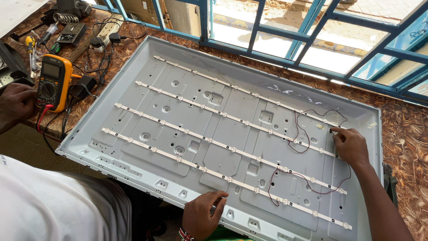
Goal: The person arranges and connects multiple LED light strips on the back panel of a television. They align the strips horizontally and connect the wires between them to complete the circuit.
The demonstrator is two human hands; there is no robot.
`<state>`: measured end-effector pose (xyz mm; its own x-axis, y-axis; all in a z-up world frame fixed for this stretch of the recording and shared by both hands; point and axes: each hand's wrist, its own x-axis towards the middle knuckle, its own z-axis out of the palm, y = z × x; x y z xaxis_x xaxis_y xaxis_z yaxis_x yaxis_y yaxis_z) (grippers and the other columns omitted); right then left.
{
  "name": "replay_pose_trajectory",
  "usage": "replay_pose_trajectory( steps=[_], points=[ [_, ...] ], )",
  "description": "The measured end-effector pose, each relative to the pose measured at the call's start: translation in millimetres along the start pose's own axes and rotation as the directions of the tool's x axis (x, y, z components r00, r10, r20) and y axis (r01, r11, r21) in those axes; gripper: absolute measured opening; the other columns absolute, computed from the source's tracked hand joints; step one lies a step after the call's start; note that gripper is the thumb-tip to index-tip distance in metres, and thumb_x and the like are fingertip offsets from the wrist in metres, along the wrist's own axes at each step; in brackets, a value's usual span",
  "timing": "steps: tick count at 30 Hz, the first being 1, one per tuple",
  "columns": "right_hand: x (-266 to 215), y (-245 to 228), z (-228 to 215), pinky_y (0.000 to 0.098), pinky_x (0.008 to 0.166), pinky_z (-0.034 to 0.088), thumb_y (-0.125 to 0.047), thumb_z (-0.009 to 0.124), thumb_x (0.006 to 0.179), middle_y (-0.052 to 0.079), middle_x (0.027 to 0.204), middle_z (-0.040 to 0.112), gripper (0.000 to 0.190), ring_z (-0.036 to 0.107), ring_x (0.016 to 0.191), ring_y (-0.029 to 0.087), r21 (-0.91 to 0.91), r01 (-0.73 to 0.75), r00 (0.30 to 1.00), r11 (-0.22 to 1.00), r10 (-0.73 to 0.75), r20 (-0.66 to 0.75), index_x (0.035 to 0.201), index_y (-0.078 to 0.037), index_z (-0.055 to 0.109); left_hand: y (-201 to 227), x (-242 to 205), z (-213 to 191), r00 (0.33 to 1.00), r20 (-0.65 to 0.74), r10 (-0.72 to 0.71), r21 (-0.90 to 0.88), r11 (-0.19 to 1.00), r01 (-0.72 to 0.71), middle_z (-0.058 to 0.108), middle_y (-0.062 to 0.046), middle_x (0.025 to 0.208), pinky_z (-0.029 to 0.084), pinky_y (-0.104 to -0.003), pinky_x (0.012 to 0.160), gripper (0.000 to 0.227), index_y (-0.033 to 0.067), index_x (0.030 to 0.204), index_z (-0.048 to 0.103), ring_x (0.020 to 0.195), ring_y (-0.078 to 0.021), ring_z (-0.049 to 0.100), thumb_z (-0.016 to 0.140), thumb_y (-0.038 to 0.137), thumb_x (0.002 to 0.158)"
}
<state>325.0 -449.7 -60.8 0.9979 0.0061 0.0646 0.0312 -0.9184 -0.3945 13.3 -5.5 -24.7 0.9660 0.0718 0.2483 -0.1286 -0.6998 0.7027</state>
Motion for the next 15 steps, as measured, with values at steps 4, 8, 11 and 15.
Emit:
replay_pose_trajectory(
  steps=[4, 8, 11, 15],
  points=[
    [8.6, 11.3, 7.4, 0.0388, 0.085, 0.055, -0.022, 0.068, 0.101, 0.010, 0.108, 0.077, 0.023, 0.070, 0.089, 0.024, -0.009, -0.001, 0.996, 1.000, 0.000, -0.093, 0.118, -0.015, 0.082, 0.3, 0.4, -0.2, 0.999, 0.026, -0.025, 0.008, 1.000, 0.025, 0.080, 0.013, 0.090, 0.053, -0.034, 0.052, 0.023, 0.0265, 0.105, 0.073, 0.077, -0.0105, 0.076, 0.055, 0.037, 0.098],
    [14.1, 11.4, 10.5, 0.0384, 0.086, 0.053, -0.025, 0.067, 0.103, 0.010, 0.116, 0.073, 0.022, 0.069, 0.088, 0.026, 0.024, -0.003, 0.997, 1.000, 0.005, -0.074, 0.115, -0.017, 0.083, 3.5, 1.0, -2.7, 0.999, 0.024, -0.043, -0.005, 0.999, 0.043, 0.079, 0.013, 0.092, 0.054, -0.034, 0.054, 0.024, 0.0262, 0.106, 0.074, 0.078, -0.0113, 0.076, 0.054, 0.038, 0.098],
    [19.0, 19.9, 8.3, 0.0433, 0.092, 0.052, -0.027, 0.063, 0.102, 0.013, 0.116, 0.073, 0.028, 0.069, 0.096, 0.030, -0.022, 0.049, 0.998, 0.999, -0.049, -0.025, 0.118, -0.016, 0.083, 8.1, 2.4, -5.8, 0.998, 0.029, -0.059, -0.005, 0.998, 0.060, 0.079, 0.013, 0.090, 0.052, -0.035, 0.051, 0.024, 0.0270, 0.106, 0.074, 0.073, -0.0123, 0.076, 0.053, 0.037, 0.098],
    [22.6, 40.2, 8.5, 0.0399, 0.100, 0.050, -0.029, 0.065, 0.094, 0.009, 0.102, 0.078, 0.037, 0.069, 0.107, 0.025, -0.112, 0.091, 0.993, 0.990, -0.081, 0.088, 0.128, -0.026, 0.080, 13.2, 4.3, -10.2, 0.999, 0.033, -0.019, -0.044, 0.999, 0.021, 0.078, 0.004, 0.094, 0.054, -0.039, 0.059, 0.022, 0.0218, 0.107, 0.072, 0.081, -0.0212, 0.075, 0.056, 0.033, 0.099]
  ],
)
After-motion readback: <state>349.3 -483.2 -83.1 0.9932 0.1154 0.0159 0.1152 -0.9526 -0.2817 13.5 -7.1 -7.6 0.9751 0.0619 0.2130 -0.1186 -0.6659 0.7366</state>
